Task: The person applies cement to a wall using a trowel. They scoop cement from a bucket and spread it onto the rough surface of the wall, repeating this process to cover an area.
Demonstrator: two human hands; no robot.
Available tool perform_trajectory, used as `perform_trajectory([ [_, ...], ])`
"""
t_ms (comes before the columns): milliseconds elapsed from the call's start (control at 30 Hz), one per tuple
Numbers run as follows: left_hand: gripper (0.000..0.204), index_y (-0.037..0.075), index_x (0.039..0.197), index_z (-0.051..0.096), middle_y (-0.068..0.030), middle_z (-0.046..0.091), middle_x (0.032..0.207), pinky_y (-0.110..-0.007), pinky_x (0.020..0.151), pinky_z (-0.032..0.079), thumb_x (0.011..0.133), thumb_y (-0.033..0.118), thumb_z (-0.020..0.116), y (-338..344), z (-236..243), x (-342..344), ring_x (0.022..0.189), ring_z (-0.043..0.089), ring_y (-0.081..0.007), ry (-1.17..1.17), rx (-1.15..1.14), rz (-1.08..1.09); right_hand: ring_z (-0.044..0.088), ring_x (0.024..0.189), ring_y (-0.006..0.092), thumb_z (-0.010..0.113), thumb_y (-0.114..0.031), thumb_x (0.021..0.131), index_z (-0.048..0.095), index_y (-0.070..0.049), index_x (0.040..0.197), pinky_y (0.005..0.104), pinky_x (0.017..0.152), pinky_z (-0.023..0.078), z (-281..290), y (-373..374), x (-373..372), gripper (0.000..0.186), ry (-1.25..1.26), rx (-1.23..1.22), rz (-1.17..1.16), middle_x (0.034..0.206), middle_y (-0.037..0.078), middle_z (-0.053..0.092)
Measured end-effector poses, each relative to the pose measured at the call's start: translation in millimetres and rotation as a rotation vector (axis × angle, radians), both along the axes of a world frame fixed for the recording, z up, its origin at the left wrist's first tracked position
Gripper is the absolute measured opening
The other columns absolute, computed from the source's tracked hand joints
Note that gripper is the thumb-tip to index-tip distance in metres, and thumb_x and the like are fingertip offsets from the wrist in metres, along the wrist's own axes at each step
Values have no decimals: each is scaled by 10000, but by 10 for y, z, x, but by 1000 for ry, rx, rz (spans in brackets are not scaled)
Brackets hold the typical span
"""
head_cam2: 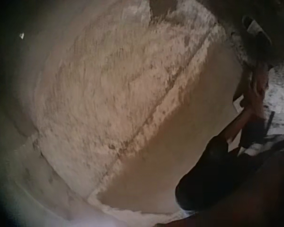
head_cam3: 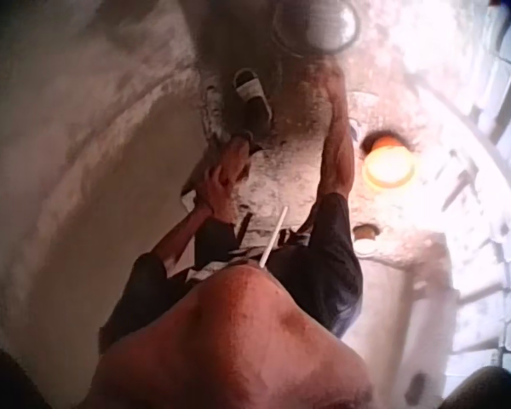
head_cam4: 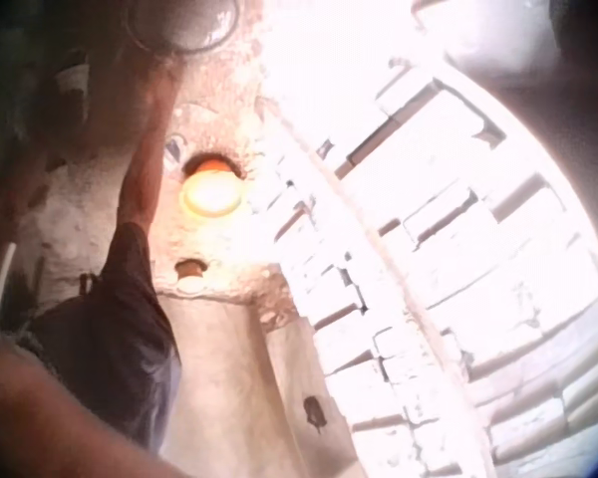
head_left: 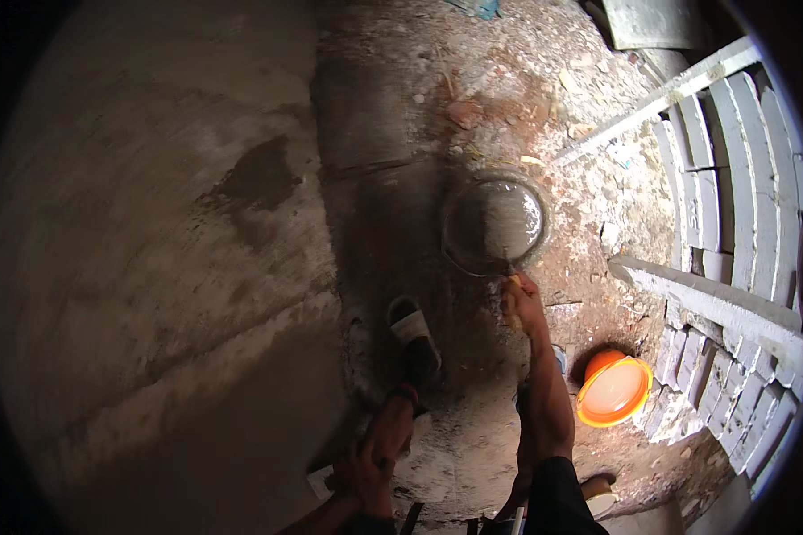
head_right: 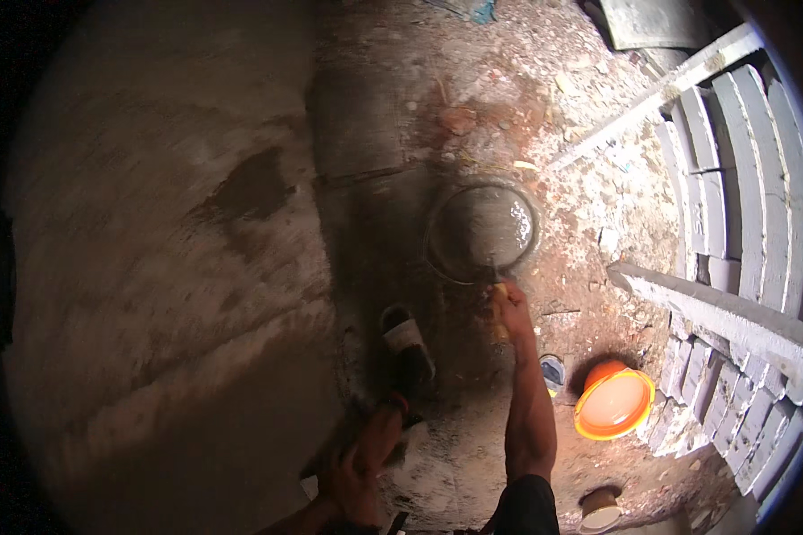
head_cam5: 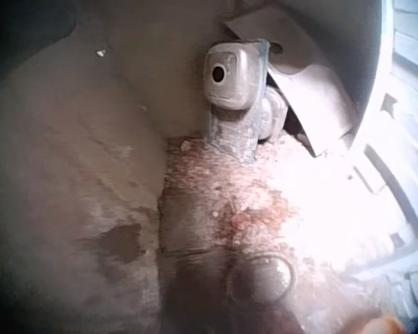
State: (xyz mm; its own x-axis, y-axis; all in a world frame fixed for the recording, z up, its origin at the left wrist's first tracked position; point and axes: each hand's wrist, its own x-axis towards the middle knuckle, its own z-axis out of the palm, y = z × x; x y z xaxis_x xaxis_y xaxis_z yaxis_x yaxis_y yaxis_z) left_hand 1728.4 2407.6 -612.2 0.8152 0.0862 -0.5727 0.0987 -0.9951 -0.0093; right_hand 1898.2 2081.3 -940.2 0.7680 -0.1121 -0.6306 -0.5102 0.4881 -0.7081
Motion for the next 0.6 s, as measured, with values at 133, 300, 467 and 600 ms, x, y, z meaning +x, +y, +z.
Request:
perform_trajectory([
  [133, 544, 78, 1173, 578, -232, 571, 1082, -527, 706, 456, 724, 379, 634, 74, 127, 339, 894, 575, -395, 82, -64, -96, 554, 594, 88, 645, -255, 910, 599, -123, 1022, 254, 470, 461, 729, -338, -60, 179, 75, -120, -56, 768, -17, 568],
  [300, 582, 78, 1194, 555, -268, 538, 1100, -549, 735, 454, 682, 326, 678, 176, -85, 331, 920, 554, -433, 48, -108, 21, 538, 574, 76, 638, -176, 930, 508, -87, 1281, 222, 469, 456, 2090, -728, 127, 384, -39, -289, -342, 810, 19, 591],
  [467, 645, 90, 1236, 561, -292, 491, 1177, -559, 798, 458, 664, 358, 691, 413, -278, 234, 961, 532, -469, -179, -44, 43, 490, 525, 70, 645, -181, 934, 443, -49, 1382, 210, 447, 395, 2570, -790, 580, 509, -15, -602, -545, 742, 19, 574],
  [600, 637, 88, 1252, 580, -293, 512, 1187, -552, 841, 464, 696, 388, 670, 577, -201, 644, 1003, 544, -467, -9, -141, 128, 497, 557, 97, 680, -165, 900, 473, -22, 1360, 243, 492, 404, 2123, -354, 1164, 525, 72, -861, -510, 727, 31, 597],
])
